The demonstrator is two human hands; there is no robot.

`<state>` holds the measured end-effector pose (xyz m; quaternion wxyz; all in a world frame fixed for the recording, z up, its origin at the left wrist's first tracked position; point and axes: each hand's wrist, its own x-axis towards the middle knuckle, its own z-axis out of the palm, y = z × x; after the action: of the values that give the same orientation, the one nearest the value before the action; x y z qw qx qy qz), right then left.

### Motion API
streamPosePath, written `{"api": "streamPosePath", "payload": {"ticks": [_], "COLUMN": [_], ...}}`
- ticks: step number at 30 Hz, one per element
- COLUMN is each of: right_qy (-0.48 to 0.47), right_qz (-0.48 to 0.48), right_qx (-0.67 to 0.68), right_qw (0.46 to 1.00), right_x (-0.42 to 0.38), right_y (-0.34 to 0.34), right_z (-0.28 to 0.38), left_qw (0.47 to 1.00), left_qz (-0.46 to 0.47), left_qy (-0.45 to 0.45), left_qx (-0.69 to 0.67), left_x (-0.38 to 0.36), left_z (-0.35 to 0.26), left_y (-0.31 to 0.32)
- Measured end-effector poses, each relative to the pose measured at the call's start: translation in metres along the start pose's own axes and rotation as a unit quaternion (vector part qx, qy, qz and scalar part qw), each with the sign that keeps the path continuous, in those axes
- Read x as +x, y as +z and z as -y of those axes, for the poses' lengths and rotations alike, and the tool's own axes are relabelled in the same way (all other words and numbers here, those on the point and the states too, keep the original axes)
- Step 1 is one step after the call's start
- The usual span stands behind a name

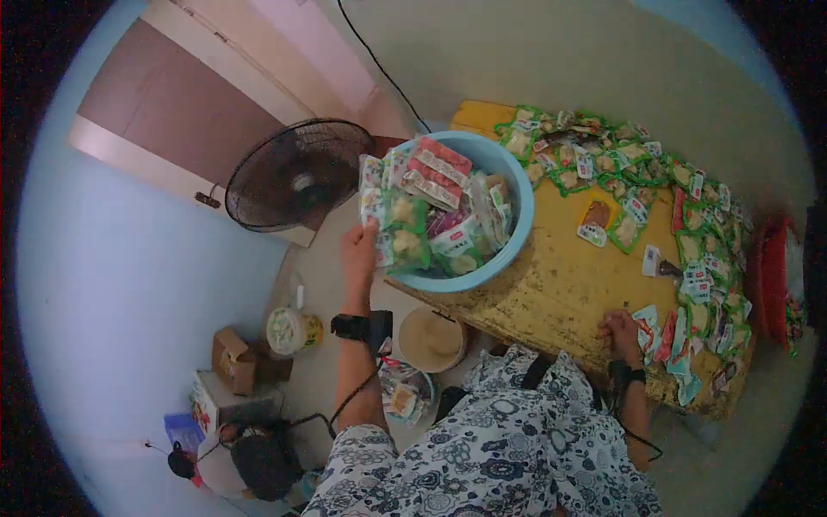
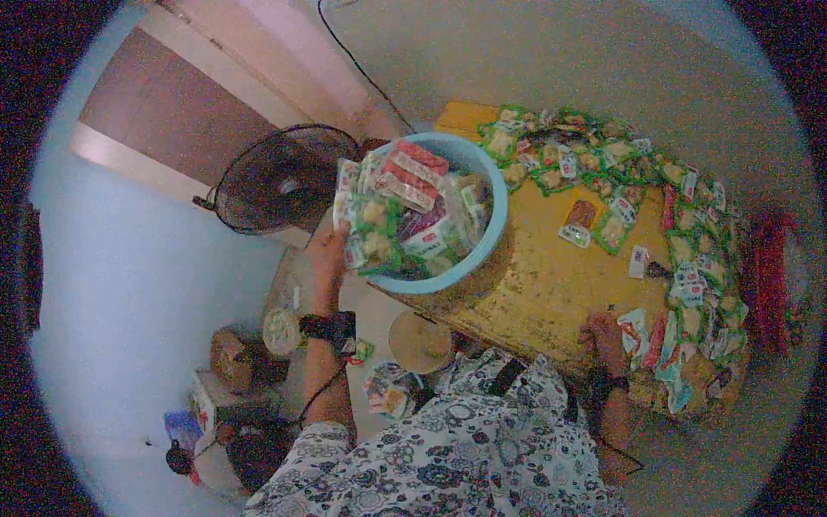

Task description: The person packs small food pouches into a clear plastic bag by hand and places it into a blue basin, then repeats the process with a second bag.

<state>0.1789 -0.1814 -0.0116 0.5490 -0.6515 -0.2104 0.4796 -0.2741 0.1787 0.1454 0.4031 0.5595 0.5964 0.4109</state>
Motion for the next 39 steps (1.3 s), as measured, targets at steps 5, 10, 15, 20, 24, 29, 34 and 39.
{"api": "streamPosePath", "payload": {"ticks": [5, 10, 15, 20, 24, 29, 34, 39], "right_qy": [-0.027, 0.022, -0.012, 0.030, 0.067, -0.015, -0.013, -0.082], "right_qz": [0.002, -0.025, -0.024, 0.009, -0.039, -0.027, -0.010, 0.082], "right_qx": [0.025, -0.003, -0.016, -0.037, -0.002, -0.054, -0.147, -0.372], "right_qw": [0.999, 0.999, 1.000, 0.999, 0.997, 0.998, 0.989, 0.921], "right_x": [0.001, -0.012, -0.004, -0.002, -0.016, -0.049, -0.092, -0.115], "right_y": [-0.004, 0.018, 0.007, -0.006, 0.006, 0.001, -0.008, 0.000], "right_z": [-0.016, 0.020, -0.005, -0.003, 0.015, 0.009, -0.009, -0.008], "left_qw": [0.981, 0.887, 0.903, 0.923, 0.907, 0.889, 0.927, 0.948], "left_qz": [-0.040, -0.133, -0.123, -0.025, -0.144, -0.173, -0.074, 0.072], "left_qy": [0.050, 0.154, 0.202, 0.079, 0.155, 0.315, 0.337, 0.305], "left_qx": [0.182, 0.415, 0.358, 0.377, 0.364, 0.285, 0.144, 0.052], "left_x": [-0.014, -0.013, 0.013, -0.010, -0.020, -0.053, -0.103, -0.121], "left_z": [0.001, 0.003, 0.074, 0.046, 0.048, -0.009, -0.074, -0.078], "left_y": [-0.006, 0.004, 0.010, 0.011, 0.021, 0.043, 0.094, 0.133]}}
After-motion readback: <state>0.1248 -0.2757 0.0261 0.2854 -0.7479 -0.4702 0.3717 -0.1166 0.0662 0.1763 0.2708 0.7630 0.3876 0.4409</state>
